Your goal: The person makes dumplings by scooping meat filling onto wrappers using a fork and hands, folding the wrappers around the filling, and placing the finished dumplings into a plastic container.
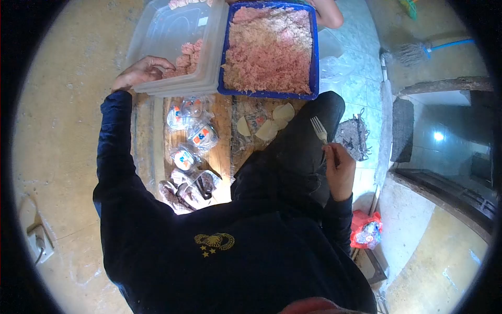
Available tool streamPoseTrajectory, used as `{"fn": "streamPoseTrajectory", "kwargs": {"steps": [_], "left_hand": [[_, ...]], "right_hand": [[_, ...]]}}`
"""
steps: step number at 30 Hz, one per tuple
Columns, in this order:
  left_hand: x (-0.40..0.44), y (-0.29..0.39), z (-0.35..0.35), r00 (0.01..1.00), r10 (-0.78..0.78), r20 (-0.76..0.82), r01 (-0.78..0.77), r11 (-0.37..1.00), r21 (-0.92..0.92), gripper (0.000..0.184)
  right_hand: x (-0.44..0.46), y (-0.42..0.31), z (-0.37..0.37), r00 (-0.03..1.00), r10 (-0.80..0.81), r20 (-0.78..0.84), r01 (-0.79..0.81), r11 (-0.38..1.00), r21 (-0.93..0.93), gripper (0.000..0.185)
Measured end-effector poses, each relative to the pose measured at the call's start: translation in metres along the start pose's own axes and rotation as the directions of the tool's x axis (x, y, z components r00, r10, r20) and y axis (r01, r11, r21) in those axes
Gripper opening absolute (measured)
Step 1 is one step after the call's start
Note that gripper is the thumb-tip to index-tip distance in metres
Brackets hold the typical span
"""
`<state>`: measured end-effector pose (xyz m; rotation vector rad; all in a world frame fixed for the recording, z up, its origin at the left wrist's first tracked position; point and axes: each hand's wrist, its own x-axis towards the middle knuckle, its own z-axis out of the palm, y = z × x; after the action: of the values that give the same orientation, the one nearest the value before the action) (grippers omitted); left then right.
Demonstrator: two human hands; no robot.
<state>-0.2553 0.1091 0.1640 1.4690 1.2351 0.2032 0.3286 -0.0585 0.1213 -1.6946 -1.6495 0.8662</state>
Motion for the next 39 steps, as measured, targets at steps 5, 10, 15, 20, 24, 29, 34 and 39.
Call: {"fn": "streamPoseTrajectory", "kwargs": {"steps": [5,10,15,20,24,29,34,39], "left_hand": [[-0.004,-0.002,0.013,0.992,0.052,-0.119,-0.038,0.992,0.119,0.046],[-0.031,0.098,0.129,0.608,0.382,-0.696,0.039,0.861,0.506,0.036],[0.056,0.068,0.273,0.961,0.135,-0.24,-0.141,0.99,-0.006,0.029],[0.117,0.001,0.375,0.817,0.155,-0.555,0.061,0.934,0.352,0.027],[0.134,-0.032,0.388,0.803,0.067,-0.592,0.157,0.935,0.318,0.035],[0.124,-0.039,0.376,0.863,0.075,-0.5,0.048,0.972,0.229,0.023],[0.127,-0.043,0.375,0.817,0.153,-0.556,-0.01,0.968,0.252,0.02],[0.116,-0.047,0.369,0.883,0.04,-0.468,0.038,0.987,0.156,0.019]], "right_hand": [[0.009,0.0,0.009,0.995,0.006,0.097,0.001,0.997,-0.079,0.011],[0.056,-0.022,0.023,0.993,-0.096,0.065,0.103,0.989,-0.105,0.013],[0.157,-0.041,0.052,0.934,-0.279,0.223,0.355,0.794,-0.493,0.02],[0.255,-0.008,0.121,0.915,-0.19,0.355,0.398,0.558,-0.728,0.029],[0.275,-0.005,0.135,0.777,-0.192,0.6,0.609,0.468,-0.64,0.028],[0.281,0.0,0.116,0.724,-0.223,0.653,0.643,0.562,-0.52,0.033],[0.272,-0.006,0.144,0.661,-0.231,0.714,0.699,0.536,-0.474,0.037],[0.287,-0.008,0.117,0.629,-0.223,0.745,0.707,0.563,-0.428,0.038]]}}
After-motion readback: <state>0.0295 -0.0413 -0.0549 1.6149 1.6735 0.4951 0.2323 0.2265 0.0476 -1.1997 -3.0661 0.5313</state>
